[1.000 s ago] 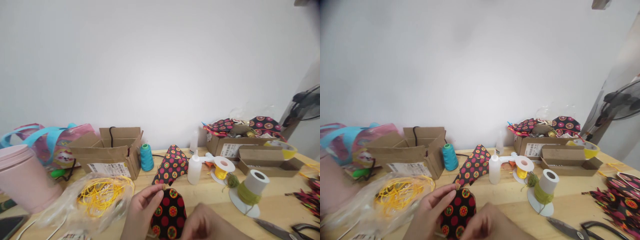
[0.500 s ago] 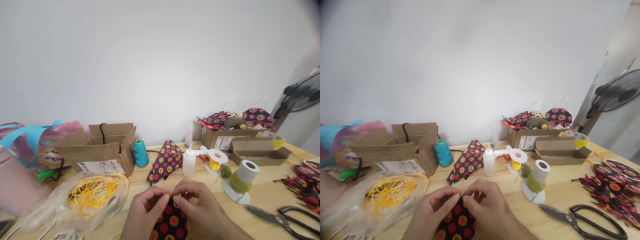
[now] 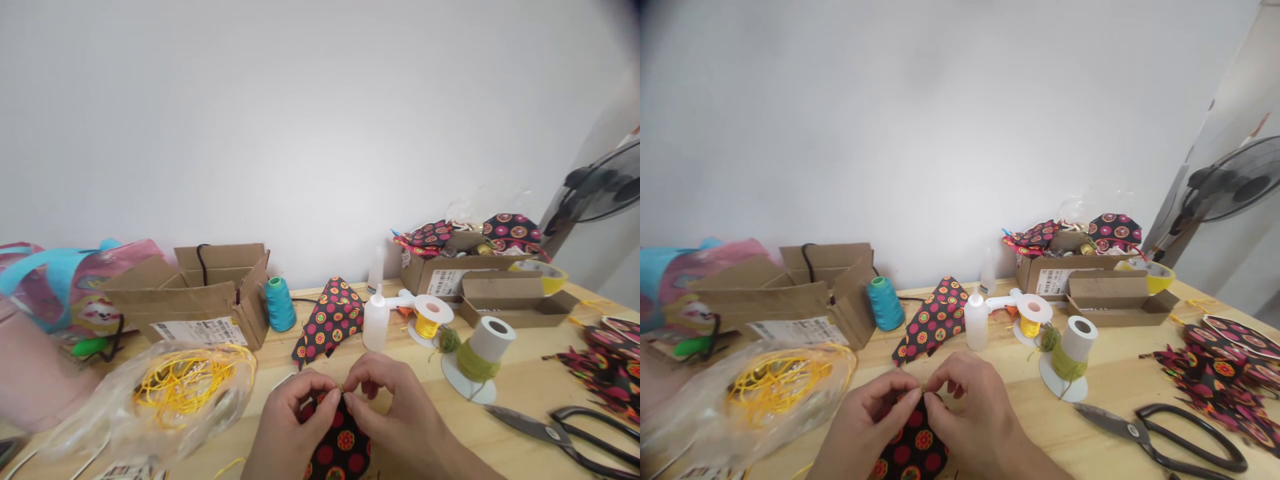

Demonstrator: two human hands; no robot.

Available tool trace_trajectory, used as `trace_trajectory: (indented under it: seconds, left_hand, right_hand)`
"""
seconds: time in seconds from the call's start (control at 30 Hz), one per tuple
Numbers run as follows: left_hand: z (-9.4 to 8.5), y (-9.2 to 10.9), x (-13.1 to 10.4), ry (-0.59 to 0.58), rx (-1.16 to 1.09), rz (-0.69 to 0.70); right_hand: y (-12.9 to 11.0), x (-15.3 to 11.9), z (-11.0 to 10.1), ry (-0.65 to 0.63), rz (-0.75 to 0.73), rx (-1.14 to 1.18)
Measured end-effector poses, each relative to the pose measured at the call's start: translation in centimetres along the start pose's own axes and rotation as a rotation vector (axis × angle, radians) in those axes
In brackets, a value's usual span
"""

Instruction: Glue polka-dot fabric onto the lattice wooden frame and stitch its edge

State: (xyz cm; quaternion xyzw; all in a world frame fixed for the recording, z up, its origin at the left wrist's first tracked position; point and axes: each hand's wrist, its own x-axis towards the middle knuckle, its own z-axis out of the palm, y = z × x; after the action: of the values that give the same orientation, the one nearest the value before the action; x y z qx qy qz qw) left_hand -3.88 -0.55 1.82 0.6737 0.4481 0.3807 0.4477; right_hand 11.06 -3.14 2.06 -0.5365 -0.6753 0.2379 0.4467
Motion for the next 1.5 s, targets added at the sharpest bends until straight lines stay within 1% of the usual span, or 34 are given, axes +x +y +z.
trace_trajectory:
  seconds: [0.1,0.23,0.3,0.47,0.63,0.77,0.93,1.1,1.27,1.4,1.5]
  left_hand:
    - [0.0,-0.2,-0.1,-0.002,-0.007,-0.020]
    - [0.1,-0.2,-0.2,-0.044,-0.096,-0.062]
    - [0.1,-0.2,-0.2,-0.058,-0.116,-0.067]
    - [0.1,-0.1,-0.1,-0.054,-0.092,-0.043]
    - [0.1,-0.3,-0.1,-0.027,-0.036,-0.021]
    - [0.2,-0.3,-0.2,-0.033,0.009,-0.014]
    - [0.4,0.3,-0.2,-0.012,0.042,0.004]
    - [0.3,0.5,-0.3,0.008,0.038,-0.035]
    - [0.1,0.2,-0.3,0.047,-0.045,-0.073]
    - [0.0,-0.4,-0.2,0.046,-0.145,-0.125]
    - [-0.1,-0.7,0.0,0.041,-0.238,-0.164]
  right_hand:
    - [-0.1,0.1,0.0,-0.022,0.018,0.028]
    - [-0.2,0.4,0.1,-0.043,0.147,0.161]
    - [-0.2,0.5,0.1,-0.048,0.182,0.200]
    - [-0.3,0.5,0.2,-0.050,0.189,0.193]
    - [-0.3,0.5,0.4,-0.049,0.163,0.187]
    - [-0.2,0.5,0.6,-0.053,0.195,0.235]
    - [-0.1,0.6,0.6,-0.058,0.239,0.323]
    - [0.1,0.8,0.5,-0.082,0.320,0.435]
    - [0.5,1.0,0.0,-0.073,0.368,0.486]
    - [0.6,1.1,-0.2,-0.053,0.383,0.525]
    - [0.7,1.1,-0.3,-0.045,0.397,0.620]
